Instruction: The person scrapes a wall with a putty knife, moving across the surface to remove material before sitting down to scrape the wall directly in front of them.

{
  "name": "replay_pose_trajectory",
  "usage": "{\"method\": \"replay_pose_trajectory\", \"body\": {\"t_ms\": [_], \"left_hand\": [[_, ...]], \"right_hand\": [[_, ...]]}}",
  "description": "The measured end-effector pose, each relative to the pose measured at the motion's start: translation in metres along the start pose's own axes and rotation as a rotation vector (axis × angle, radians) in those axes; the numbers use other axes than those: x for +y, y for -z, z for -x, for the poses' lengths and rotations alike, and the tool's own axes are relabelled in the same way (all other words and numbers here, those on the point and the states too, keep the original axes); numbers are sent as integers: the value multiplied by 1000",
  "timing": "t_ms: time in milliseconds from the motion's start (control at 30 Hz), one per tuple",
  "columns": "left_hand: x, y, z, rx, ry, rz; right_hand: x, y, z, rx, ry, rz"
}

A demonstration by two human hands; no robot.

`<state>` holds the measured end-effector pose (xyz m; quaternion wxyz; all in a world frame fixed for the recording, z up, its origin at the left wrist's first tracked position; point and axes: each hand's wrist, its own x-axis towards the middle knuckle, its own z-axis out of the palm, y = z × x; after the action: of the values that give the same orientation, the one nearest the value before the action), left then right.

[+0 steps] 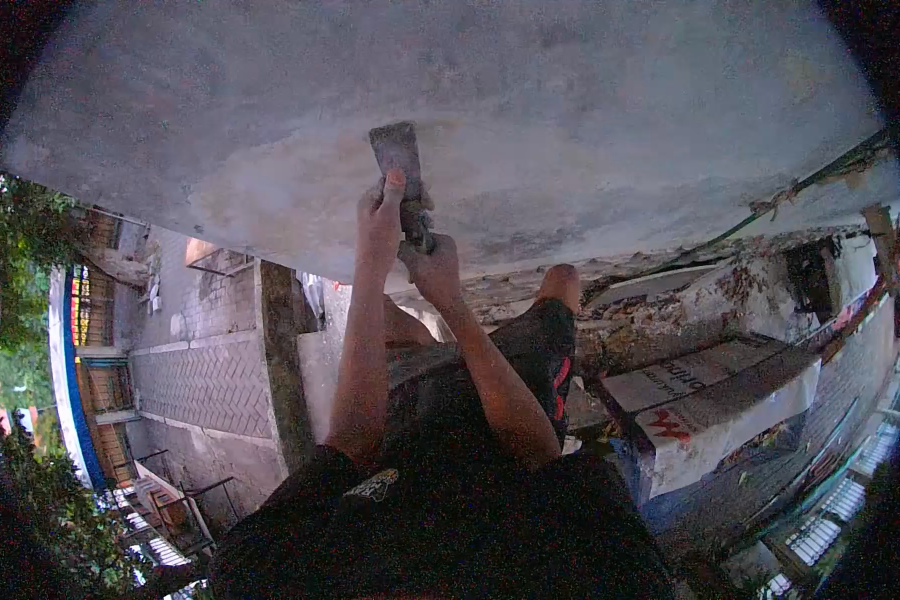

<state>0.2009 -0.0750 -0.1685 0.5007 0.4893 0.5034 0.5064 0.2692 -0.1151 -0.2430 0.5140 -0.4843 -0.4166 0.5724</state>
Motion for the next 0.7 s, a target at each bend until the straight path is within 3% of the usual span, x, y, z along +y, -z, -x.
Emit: {"method": "replay_pose_trajectory", "body": {"t_ms": [133,400,500,700], "left_hand": [[0,1,1,2,0,-52],[6,-5,7,1,-31,-97],[5,-4,5,-19,56,-12],[10,-5,5,-12,-81,-90]], "right_hand": [[11,-3,-1,15,104,-57],[4,-1,3,-14,40,-101],[6,-2,-1,-3,60,-93],[-3,0,-3,-9,72,-120]]}}
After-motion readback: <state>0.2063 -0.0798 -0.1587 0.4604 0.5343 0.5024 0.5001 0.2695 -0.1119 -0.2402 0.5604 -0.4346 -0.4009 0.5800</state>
